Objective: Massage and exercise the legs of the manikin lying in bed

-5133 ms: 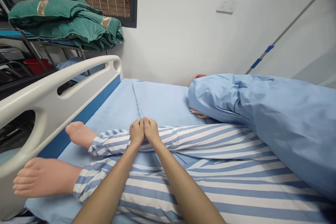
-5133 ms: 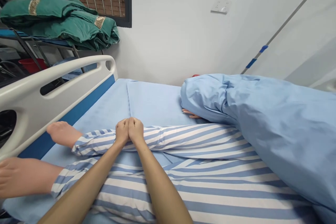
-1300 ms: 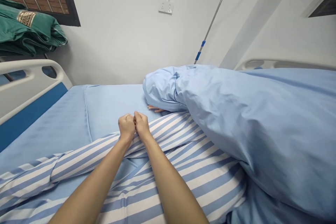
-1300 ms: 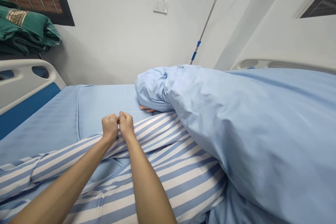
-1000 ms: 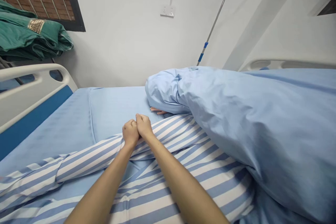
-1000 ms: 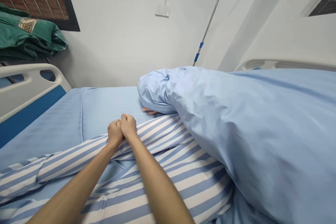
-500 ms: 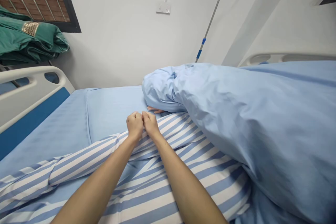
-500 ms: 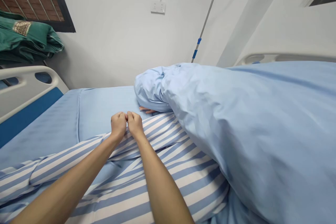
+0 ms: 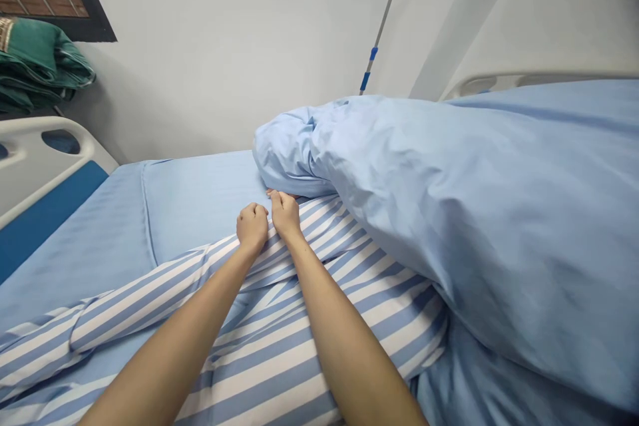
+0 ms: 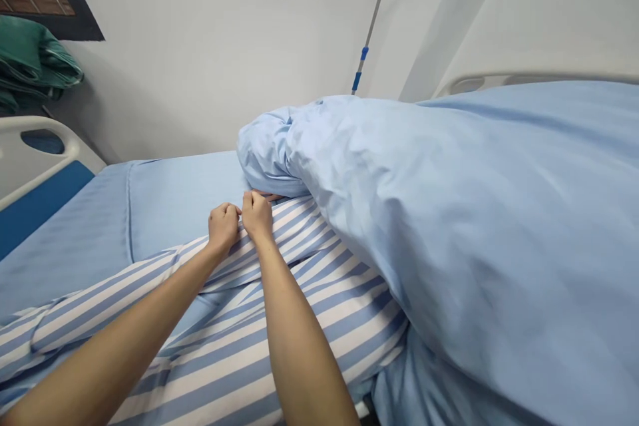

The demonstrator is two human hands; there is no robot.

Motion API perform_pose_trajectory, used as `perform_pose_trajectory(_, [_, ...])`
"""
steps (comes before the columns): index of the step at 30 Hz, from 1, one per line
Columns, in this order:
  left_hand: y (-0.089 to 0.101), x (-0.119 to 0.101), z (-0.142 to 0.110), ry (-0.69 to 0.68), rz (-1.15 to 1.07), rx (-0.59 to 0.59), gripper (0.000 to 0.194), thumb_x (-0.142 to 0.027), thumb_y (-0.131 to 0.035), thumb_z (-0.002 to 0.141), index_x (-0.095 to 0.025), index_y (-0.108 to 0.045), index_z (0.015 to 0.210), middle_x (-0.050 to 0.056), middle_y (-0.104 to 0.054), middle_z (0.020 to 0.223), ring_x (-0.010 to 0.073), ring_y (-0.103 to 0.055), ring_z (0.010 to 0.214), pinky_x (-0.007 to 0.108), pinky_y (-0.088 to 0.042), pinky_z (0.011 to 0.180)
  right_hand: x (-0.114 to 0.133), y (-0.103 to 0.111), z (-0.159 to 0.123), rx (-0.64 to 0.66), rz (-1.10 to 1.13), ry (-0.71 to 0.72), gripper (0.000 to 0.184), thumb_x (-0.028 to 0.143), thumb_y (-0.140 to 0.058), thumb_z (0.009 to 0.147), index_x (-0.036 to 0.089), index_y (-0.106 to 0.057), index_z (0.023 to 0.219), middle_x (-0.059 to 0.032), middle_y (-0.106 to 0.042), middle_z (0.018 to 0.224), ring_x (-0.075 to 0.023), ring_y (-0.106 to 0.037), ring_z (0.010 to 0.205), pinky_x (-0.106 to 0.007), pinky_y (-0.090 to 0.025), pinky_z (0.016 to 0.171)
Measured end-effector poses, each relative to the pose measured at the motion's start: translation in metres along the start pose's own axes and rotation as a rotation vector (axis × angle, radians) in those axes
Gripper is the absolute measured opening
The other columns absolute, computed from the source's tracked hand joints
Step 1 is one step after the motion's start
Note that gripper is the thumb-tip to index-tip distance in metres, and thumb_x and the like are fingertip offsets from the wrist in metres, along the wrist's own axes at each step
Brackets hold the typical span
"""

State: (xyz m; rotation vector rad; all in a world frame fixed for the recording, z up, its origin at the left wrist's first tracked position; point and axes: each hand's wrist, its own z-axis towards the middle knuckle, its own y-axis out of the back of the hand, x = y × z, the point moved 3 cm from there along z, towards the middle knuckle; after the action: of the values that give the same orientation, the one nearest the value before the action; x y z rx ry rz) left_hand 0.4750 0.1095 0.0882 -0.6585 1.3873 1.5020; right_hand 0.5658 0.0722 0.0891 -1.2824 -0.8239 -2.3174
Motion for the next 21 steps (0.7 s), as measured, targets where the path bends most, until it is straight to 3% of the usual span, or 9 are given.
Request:
perform_pose_trajectory(6, [-0.030,-0.034,0.007,-0.033,-0.307,-0.067,0.025,-0.028,-0.036,0.074,-0.017,-0.049,0.056,-0.001,-0.049,0.054,0.0108,-0.042,0.054,0.022,-0.032,0.053,-0.013,0.006,0.011,-0.079,0.355,-0.158,0.035,0.037,-0.032,0.085,0.017,-0.047,0.061,0.0009,-0.048,0.053,-0.0115,-0.042,0.053,-0.022,-0.035,0.053])
perform_pose_trajectory(8, [-0.039,-0.031,0.003,-0.023,-0.244,-0.074,0.027,-0.029,-0.036,0.076,-0.017,-0.047,0.054,-0.001,-0.048,0.054,0.0104,-0.040,0.055,0.022,-0.030,0.053,-0.008,0.015,0.010,-0.106,0.290,-0.149,0.035,0.036,-0.029,0.086,0.017,-0.049,0.064,-0.0006,-0.051,0.056,-0.0122,-0.045,0.055,-0.022,-0.036,0.056])
perform_pose_trajectory(13, [-0.047,-0.017,0.001,-0.055,-0.165,0.051,0.033,-0.037,-0.040,0.077,-0.017,-0.044,0.051,-0.001,-0.046,0.051,0.0097,-0.037,0.053,0.022,-0.027,0.050,0.007,0.033,0.005,-0.099,-0.114,0.028,0.034,0.038,-0.036,0.085,0.018,-0.049,0.061,-0.0013,-0.054,0.059,-0.0136,-0.046,0.059,-0.024,-0.034,0.062])
perform_pose_trajectory(18, [-0.056,-0.036,0.009,0.004,-0.387,0.038,0.025,-0.030,-0.037,0.075,-0.016,-0.044,0.055,-0.002,-0.044,0.051,0.0090,-0.039,0.052,0.020,-0.031,0.050,-0.018,0.034,0.017,-0.106,0.127,-0.120,0.034,0.035,-0.033,0.084,0.018,-0.044,0.057,-0.0005,-0.052,0.058,-0.0120,-0.044,0.057,-0.022,-0.034,0.056])
perform_pose_trajectory(21, [-0.064,-0.046,0.005,-0.047,-0.278,0.020,0.025,-0.028,-0.037,0.075,-0.017,-0.044,0.055,-0.001,-0.048,0.053,0.0101,-0.043,0.056,0.021,-0.033,0.054,-0.026,0.037,0.023,-0.138,0.252,-0.175,0.033,0.034,-0.029,0.084,0.018,-0.039,0.057,0.0009,-0.046,0.054,-0.0109,-0.040,0.053,-0.022,-0.033,0.053])
